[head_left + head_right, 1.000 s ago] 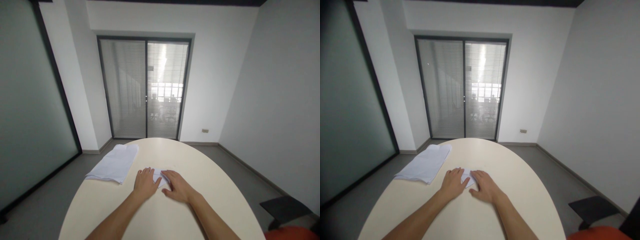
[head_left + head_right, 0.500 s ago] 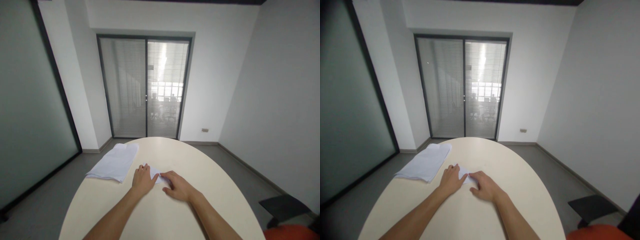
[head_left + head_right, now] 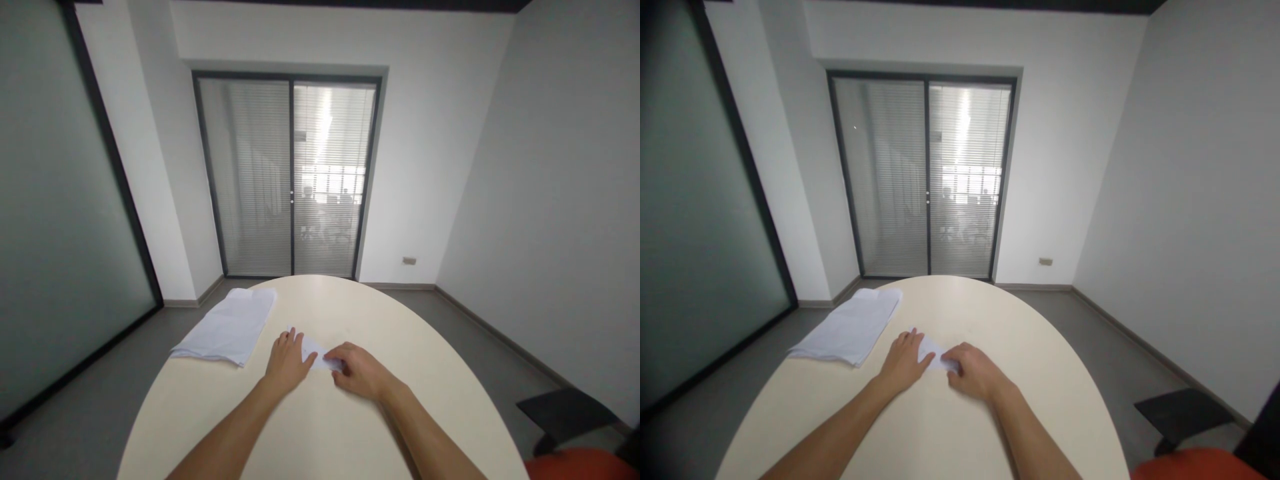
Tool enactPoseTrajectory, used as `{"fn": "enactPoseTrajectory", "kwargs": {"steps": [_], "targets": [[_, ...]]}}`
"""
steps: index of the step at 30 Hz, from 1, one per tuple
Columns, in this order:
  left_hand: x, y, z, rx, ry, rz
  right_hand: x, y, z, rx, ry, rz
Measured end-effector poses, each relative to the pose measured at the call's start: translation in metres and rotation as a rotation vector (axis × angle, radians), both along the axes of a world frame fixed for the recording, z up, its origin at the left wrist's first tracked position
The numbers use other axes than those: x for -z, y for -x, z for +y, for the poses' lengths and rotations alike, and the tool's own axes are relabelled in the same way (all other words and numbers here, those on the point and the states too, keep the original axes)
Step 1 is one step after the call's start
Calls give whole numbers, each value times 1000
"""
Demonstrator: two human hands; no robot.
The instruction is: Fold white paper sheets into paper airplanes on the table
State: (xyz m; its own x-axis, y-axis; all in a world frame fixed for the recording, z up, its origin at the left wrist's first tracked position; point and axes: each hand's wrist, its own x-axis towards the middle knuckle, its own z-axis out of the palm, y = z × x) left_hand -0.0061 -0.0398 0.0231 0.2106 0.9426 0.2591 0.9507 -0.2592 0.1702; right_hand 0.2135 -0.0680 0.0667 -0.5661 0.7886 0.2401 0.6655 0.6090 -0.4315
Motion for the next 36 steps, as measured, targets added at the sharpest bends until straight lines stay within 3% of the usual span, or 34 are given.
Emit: {"fn": "enactPoseTrajectory", "kwargs": {"steps": [23,36], "targets": [[-4,2,0,61,16,0,13,1,11,-31,-48,68],[1,2,2,29,16,-11,-5,5,1,-106,-183,-222]]}}
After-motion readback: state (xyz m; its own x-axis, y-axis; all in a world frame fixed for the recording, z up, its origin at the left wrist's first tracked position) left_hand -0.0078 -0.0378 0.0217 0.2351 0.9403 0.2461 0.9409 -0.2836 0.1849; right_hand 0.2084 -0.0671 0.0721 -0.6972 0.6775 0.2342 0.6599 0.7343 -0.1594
